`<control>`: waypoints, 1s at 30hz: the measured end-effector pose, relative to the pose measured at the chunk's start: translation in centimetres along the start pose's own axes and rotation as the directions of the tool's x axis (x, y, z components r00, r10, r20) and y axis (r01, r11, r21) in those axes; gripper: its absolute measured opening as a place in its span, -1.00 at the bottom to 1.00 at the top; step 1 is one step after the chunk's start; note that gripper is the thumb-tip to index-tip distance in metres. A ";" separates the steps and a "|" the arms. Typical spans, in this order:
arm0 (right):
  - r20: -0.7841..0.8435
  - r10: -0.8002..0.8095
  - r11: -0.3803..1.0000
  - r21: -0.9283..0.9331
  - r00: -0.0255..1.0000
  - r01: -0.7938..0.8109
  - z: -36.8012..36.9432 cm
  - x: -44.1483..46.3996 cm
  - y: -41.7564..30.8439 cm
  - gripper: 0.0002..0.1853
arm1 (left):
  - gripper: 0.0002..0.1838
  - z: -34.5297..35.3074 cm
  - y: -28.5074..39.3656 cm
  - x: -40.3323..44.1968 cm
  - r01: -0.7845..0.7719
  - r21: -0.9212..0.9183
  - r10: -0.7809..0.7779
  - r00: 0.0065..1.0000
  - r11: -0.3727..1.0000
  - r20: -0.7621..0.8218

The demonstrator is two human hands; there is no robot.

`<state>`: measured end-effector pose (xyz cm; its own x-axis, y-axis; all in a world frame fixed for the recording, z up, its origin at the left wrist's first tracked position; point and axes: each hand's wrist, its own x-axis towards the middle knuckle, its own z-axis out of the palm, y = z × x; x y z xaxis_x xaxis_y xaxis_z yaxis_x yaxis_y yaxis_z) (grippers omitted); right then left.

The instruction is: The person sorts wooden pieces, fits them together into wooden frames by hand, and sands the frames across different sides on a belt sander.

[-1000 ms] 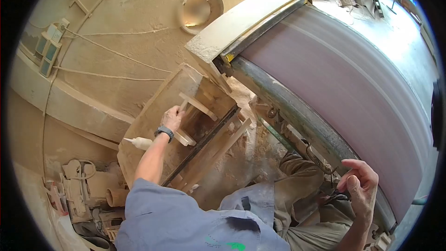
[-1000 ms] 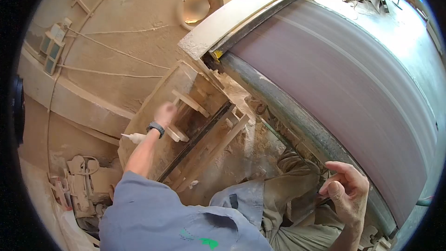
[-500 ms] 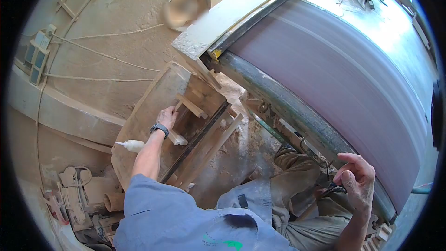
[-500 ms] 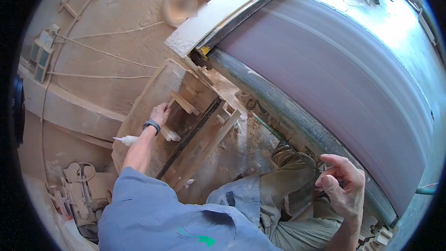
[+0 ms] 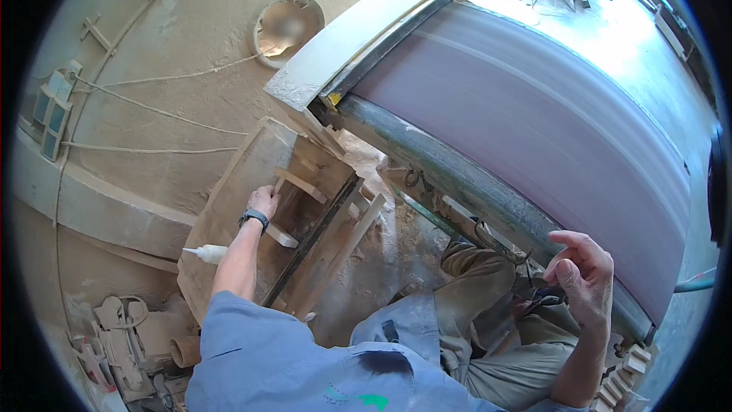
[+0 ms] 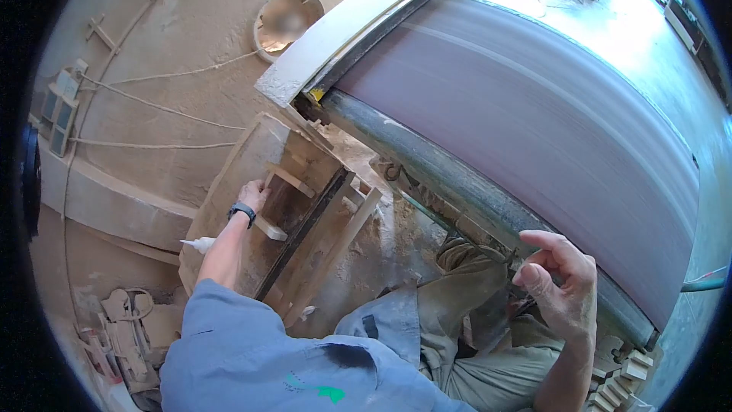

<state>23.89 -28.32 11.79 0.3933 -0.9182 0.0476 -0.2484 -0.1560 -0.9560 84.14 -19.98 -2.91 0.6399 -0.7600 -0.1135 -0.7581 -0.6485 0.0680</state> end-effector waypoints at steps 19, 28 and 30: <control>-0.684 0.066 0.997 0.076 0.726 -0.019 -0.5 -21.5 1.8 -0.62 | -0.73 9.6 -2.8 11.2 -0.462 -0.156 0.470 0.883 0.873 0.018; -0.710 -0.193 0.903 0.141 -0.677 -0.405 4.2 -47.4 4.5 -0.48 | -0.72 12.5 17.8 11.6 -0.781 -0.220 0.809 0.580 0.585 0.094; -0.697 -0.164 0.852 0.257 -0.698 -0.457 7.0 -51.7 7.5 -0.46 | -0.72 11.3 19.9 10.3 -0.804 -0.232 0.833 0.549 0.547 0.064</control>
<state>7.92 20.57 0.10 -0.8506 0.4128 0.3256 -0.1639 0.3803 -0.9102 74.18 -40.24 -13.97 -0.2886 -0.9549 -0.0693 -0.9004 0.2460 0.3589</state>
